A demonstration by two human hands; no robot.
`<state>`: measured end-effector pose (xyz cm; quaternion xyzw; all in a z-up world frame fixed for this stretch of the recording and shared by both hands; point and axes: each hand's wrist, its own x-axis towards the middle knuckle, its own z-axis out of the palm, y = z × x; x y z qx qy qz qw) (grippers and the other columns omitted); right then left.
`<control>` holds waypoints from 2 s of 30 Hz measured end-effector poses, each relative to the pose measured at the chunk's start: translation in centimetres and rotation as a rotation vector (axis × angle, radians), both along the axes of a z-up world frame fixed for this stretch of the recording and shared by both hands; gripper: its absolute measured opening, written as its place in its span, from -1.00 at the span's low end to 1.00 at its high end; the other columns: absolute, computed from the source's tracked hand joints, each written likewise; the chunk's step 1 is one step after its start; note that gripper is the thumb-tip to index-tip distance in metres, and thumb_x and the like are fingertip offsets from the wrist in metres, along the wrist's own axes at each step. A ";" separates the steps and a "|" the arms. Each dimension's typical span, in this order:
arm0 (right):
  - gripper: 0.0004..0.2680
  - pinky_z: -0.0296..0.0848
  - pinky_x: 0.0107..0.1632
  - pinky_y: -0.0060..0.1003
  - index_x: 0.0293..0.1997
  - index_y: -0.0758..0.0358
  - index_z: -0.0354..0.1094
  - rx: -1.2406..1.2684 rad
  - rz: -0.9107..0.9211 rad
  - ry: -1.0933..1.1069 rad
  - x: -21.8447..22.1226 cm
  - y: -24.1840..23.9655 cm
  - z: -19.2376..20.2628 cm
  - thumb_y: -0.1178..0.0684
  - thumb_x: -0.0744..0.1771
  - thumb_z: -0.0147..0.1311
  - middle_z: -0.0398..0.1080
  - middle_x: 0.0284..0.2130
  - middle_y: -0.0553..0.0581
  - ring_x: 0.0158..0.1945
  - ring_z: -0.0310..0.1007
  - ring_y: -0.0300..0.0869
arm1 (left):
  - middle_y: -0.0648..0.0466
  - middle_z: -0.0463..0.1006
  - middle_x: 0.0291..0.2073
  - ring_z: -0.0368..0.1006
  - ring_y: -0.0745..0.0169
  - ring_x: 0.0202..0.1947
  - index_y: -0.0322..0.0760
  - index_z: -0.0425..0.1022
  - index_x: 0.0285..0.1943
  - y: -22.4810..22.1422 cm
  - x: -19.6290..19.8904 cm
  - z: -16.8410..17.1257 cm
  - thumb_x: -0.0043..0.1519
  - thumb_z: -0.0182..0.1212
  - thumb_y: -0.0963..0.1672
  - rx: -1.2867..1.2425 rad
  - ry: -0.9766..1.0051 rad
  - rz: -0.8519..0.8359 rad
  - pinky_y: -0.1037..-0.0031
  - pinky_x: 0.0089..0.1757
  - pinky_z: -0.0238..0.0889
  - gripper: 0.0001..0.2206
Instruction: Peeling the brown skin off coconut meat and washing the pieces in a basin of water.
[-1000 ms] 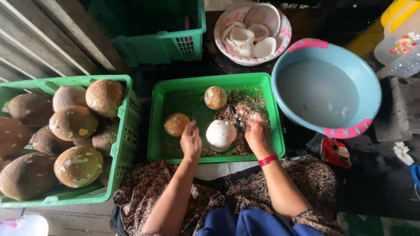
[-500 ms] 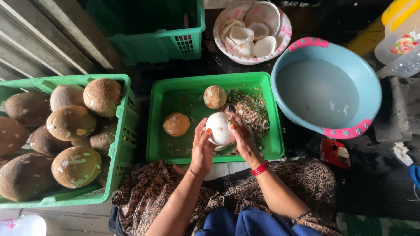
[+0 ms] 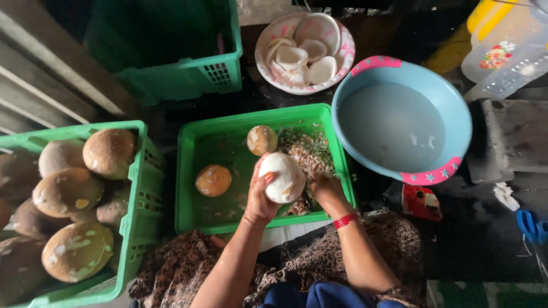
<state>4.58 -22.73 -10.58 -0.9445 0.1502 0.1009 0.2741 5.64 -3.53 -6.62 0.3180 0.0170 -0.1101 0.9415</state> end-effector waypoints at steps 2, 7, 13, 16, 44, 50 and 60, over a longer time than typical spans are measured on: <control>-0.87 0.42 0.04 -0.14 -0.15 -0.08 0.52 0.099 -0.071 -0.137 0.0 -0.4 1.8 -0.09 0.32 0.05 0.57 -0.33 0.04 -0.09 0.56 -0.04 | -0.22 0.55 0.04 0.55 -0.20 -0.07 -0.08 0.36 0.33 -2.3 0.5 0.2 0.04 0.27 -0.07 0.046 0.083 -0.004 -0.07 -0.10 0.50 -0.42; -0.77 0.43 -0.02 -0.36 0.02 0.21 0.53 0.927 -0.396 -0.686 -1.8 -2.6 13.3 0.20 0.31 -0.02 0.51 -0.28 0.02 -0.17 0.42 -0.28 | -0.22 0.59 -0.05 0.55 -0.11 -0.15 -0.08 0.44 0.30 -10.5 3.1 3.6 0.13 0.28 -0.03 0.102 0.213 -0.019 0.03 -0.11 0.51 -0.50; -0.64 0.31 0.27 -0.06 0.22 0.03 0.40 0.974 -0.669 -0.638 5.3 -13.5 9.4 -0.26 0.36 -0.03 0.41 0.14 0.25 0.22 0.35 -0.03 | 0.03 0.54 0.13 0.46 -0.03 0.16 0.24 0.52 0.24 -23.6 7.4 4.4 0.17 0.35 0.05 0.802 -0.300 -0.061 0.23 0.19 0.31 -0.59; -0.47 0.14 0.35 0.11 0.28 0.12 0.35 0.826 -0.820 -0.342 9.3 -20.9 2.6 -0.39 0.27 0.15 0.29 0.27 0.25 0.38 0.17 0.13 | 0.22 0.29 0.24 0.37 -0.09 0.25 0.47 0.39 0.25 -29.1 10.8 -2.7 0.25 0.11 0.19 1.171 -0.340 -0.265 0.16 0.24 0.25 -0.63; -0.74 0.43 0.05 -0.24 -0.11 0.16 0.48 0.154 -0.481 -0.419 17.5 -29.9 -16.2 -0.12 0.38 -0.14 0.49 -0.14 0.11 0.02 0.45 -0.09 | -0.04 0.54 -0.68 0.51 0.07 -0.59 -0.19 0.56 -0.53 -36.7 22.4 -18.0 0.18 0.09 -0.03 1.027 -0.771 0.045 0.39 -0.53 0.34 -0.71; -0.67 0.21 0.34 -0.31 0.41 0.34 0.10 -0.282 0.184 -0.749 13.5 -32.5 -29.9 0.10 0.47 -0.41 0.17 0.33 0.27 0.37 0.16 -0.10 | -0.16 0.39 -0.23 0.37 0.03 -0.55 -0.20 0.43 -0.08 -36.9 24.4 -24.5 0.37 -0.13 -0.12 1.700 -1.105 0.868 0.27 -0.48 0.25 -0.81; -0.76 0.12 0.37 -0.24 -0.04 -0.25 0.41 0.317 -0.357 -0.178 26.7 -32.4 -31.9 -0.21 0.40 -0.29 0.38 0.13 -0.13 0.33 0.23 -0.18 | -0.05 0.41 -0.23 0.36 0.13 -0.45 -0.41 0.43 0.05 -36.9 25.5 -21.8 0.40 -0.25 -0.23 1.913 -1.312 1.222 0.46 -0.39 0.32 -0.73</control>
